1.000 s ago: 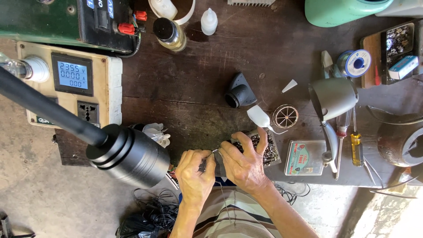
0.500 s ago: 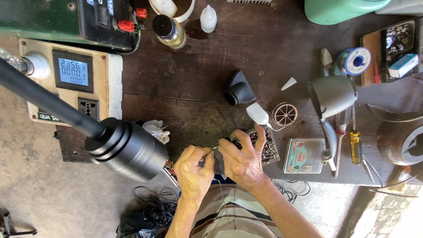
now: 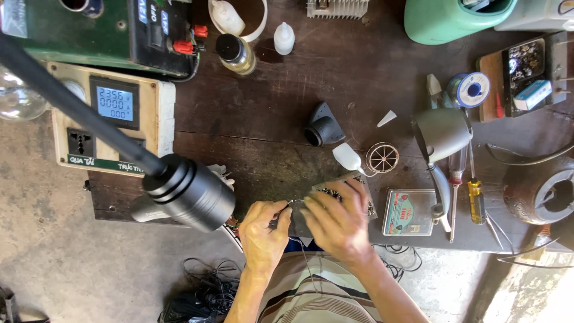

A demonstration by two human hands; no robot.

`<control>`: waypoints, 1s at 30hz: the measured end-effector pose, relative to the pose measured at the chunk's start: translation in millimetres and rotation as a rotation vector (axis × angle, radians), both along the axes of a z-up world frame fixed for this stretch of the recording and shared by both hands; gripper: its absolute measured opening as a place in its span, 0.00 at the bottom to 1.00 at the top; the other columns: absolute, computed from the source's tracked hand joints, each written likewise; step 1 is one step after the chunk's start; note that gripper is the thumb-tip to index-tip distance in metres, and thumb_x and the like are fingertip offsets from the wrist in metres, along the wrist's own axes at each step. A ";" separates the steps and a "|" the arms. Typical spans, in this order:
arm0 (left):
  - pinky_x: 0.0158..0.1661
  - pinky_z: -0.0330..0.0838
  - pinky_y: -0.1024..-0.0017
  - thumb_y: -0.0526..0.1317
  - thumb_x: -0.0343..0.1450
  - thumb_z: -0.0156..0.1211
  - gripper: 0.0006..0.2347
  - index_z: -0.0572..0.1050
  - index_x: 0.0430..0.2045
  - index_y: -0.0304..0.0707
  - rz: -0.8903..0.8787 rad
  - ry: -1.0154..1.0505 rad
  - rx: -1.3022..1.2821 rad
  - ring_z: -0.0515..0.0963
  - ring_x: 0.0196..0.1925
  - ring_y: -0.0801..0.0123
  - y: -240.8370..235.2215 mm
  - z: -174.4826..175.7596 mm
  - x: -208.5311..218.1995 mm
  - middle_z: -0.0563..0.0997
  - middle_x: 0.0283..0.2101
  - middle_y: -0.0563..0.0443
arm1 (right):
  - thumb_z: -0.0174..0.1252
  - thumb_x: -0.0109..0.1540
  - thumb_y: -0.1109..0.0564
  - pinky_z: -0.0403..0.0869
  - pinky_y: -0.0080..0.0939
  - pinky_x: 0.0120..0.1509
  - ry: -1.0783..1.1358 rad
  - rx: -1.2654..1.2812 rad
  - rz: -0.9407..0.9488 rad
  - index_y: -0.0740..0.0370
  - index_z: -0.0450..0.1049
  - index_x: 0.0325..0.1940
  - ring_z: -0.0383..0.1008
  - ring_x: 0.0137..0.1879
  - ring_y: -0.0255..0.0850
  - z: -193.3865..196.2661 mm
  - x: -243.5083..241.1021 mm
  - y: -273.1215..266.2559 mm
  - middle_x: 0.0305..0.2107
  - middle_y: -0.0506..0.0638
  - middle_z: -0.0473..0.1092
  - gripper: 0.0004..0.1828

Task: The person sits at a cluttered workbench and repairs a small electronic device. They open the housing, apply a liquid from a small bottle to internal components, and manipulate wires and parts with their hands. The person then reassembles the housing and continues to adjust internal components.

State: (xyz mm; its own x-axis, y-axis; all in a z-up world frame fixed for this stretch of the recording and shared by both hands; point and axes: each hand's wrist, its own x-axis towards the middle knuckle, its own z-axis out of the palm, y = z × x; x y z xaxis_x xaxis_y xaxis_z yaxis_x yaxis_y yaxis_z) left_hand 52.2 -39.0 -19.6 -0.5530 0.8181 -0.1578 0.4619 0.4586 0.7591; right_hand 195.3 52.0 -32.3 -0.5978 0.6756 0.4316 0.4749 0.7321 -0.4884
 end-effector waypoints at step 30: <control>0.36 0.87 0.67 0.20 0.66 0.65 0.11 0.72 0.37 0.29 0.287 -0.900 0.469 0.89 0.40 0.51 -31.8 13.0 -0.3 0.85 0.36 0.34 | 0.75 0.53 0.56 0.86 0.38 0.53 0.068 -0.390 0.046 0.59 0.75 0.51 0.85 0.49 0.43 33.8 82.5 5.9 0.44 0.53 0.81 0.24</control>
